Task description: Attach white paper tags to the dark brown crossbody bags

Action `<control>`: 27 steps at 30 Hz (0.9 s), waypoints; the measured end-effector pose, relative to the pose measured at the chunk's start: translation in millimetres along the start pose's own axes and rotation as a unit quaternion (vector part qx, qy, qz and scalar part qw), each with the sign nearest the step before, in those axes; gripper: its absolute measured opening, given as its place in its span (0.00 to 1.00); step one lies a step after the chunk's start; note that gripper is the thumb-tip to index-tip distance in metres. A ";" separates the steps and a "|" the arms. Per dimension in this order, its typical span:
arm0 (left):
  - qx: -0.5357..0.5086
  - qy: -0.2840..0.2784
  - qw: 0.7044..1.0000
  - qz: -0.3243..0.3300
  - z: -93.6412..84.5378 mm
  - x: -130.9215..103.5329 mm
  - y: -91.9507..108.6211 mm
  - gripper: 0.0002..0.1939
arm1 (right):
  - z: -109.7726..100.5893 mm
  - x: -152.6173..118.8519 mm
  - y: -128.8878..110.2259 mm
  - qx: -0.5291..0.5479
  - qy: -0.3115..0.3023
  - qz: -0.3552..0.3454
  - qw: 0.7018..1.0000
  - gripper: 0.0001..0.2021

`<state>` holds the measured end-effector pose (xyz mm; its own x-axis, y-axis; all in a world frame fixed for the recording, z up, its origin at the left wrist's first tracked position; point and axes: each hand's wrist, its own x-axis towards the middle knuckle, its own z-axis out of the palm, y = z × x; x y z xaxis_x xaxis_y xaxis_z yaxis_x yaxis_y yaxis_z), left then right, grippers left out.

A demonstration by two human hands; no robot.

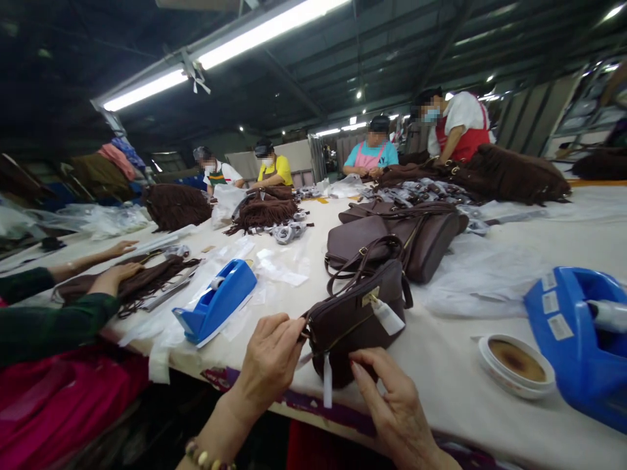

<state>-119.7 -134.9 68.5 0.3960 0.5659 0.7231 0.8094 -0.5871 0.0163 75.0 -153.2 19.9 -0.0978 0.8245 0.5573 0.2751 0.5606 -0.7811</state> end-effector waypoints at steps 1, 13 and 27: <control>-0.010 -0.002 1.000 -0.009 0.8 -0.9 -2.2 0.12 | 1.4 2.1 0.1 0.002 0.000 0.001 1.000 0.06; -0.095 0.049 0.936 -0.335 20.2 -3.8 41.1 0.13 | 21.7 35.4 -12.8 0.004 -0.060 0.018 0.998 0.05; -0.058 0.030 0.979 -0.194 17.6 1.8 87.4 0.23 | -36.8 22.9 -15.9 -0.138 -0.033 -0.175 0.974 0.06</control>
<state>-40.6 -175.0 59.1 0.0385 0.7262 0.6864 0.8372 -0.3985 0.3746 103.6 -146.0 55.5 -0.2901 0.5956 0.7491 0.4607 0.7730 -0.4362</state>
